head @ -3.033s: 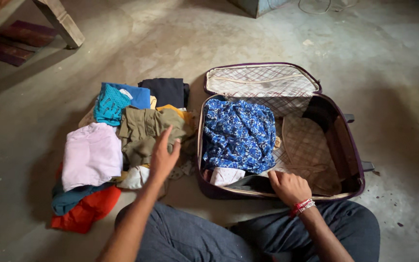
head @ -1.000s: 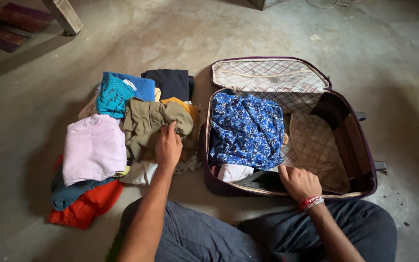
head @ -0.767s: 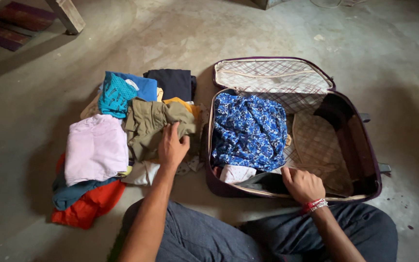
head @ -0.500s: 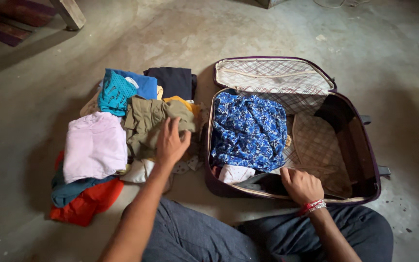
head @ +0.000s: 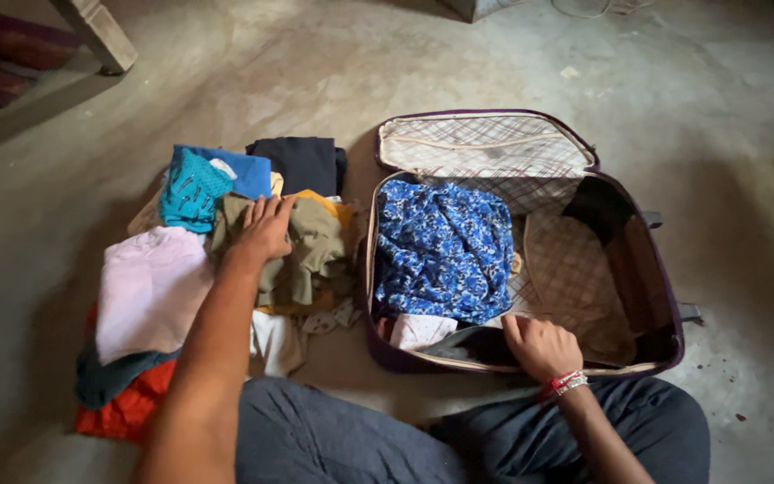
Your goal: The person sits on the floor and folds various garments, including shirts and pants, into neat stacks. They then place the folded clothes into an open suitcase, arranging them to fit within the compartments.
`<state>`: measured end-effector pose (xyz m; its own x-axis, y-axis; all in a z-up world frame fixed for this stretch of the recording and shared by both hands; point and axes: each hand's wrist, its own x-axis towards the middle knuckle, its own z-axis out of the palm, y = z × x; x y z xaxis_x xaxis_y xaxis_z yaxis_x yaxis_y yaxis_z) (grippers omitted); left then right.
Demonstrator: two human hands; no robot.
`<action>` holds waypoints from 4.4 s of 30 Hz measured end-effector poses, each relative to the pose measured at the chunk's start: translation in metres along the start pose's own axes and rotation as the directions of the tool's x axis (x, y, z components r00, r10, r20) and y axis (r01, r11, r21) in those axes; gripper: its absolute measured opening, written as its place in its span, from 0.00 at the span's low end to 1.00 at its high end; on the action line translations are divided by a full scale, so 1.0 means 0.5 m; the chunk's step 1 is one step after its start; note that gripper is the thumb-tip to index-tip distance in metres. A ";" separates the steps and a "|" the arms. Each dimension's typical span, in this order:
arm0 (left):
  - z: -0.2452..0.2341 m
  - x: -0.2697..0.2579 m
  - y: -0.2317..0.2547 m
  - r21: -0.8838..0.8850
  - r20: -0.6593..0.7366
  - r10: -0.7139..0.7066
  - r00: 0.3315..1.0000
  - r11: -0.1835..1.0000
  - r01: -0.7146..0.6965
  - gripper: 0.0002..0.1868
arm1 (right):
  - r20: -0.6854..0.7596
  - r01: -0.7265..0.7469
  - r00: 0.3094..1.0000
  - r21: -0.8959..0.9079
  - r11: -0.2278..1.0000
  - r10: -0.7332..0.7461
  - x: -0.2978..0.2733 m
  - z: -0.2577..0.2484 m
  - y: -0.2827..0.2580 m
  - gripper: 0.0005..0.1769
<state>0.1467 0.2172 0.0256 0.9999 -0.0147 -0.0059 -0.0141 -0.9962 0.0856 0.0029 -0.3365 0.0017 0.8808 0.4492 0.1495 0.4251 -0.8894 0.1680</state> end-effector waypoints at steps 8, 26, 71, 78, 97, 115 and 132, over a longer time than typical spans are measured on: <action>0.008 0.018 0.023 0.177 -0.022 -0.042 0.999 0.983 0.045 0.63 | -0.016 -0.021 1.000 0.026 0.999 0.021 0.004 -0.018 -0.006 0.19; -0.059 -0.061 0.055 0.332 -0.066 -0.005 0.998 0.943 0.027 0.35 | 0.117 -0.238 0.970 0.261 0.936 0.214 0.011 -0.079 -0.029 0.20; -0.363 -0.062 0.506 -0.521 -0.258 0.330 0.908 0.744 -0.419 0.34 | -0.171 0.013 0.871 0.945 0.326 0.461 -0.045 -0.217 -0.017 0.17; -0.375 -0.147 0.712 -0.399 -0.102 0.287 0.952 0.865 -0.304 0.25 | 0.344 -0.061 0.885 0.755 -0.653 0.315 -0.026 -0.275 -0.015 0.29; -0.172 -0.318 0.755 -0.672 -0.461 0.335 0.822 0.472 -0.570 0.21 | 0.272 0.311 0.873 0.327 -0.892 0.404 -0.085 -0.101 0.094 0.28; -0.103 -0.391 0.678 -0.532 0.161 0.386 0.908 -0.741 0.410 0.46 | 0.237 0.258 0.898 0.401 -0.879 0.372 -0.042 -0.128 0.037 0.31; -0.146 -0.384 0.668 -0.323 0.160 0.234 0.959 -0.906 0.275 0.42 | 0.250 0.173 0.922 0.413 -0.894 0.295 -0.074 -0.187 -0.006 0.35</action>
<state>-0.0493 -0.1067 0.1283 0.9545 -0.2607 -0.1449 0.2897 0.9260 0.2423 -0.0505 -0.3426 0.0866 0.9897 0.1312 -0.0567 -0.1413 0.8380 -0.5271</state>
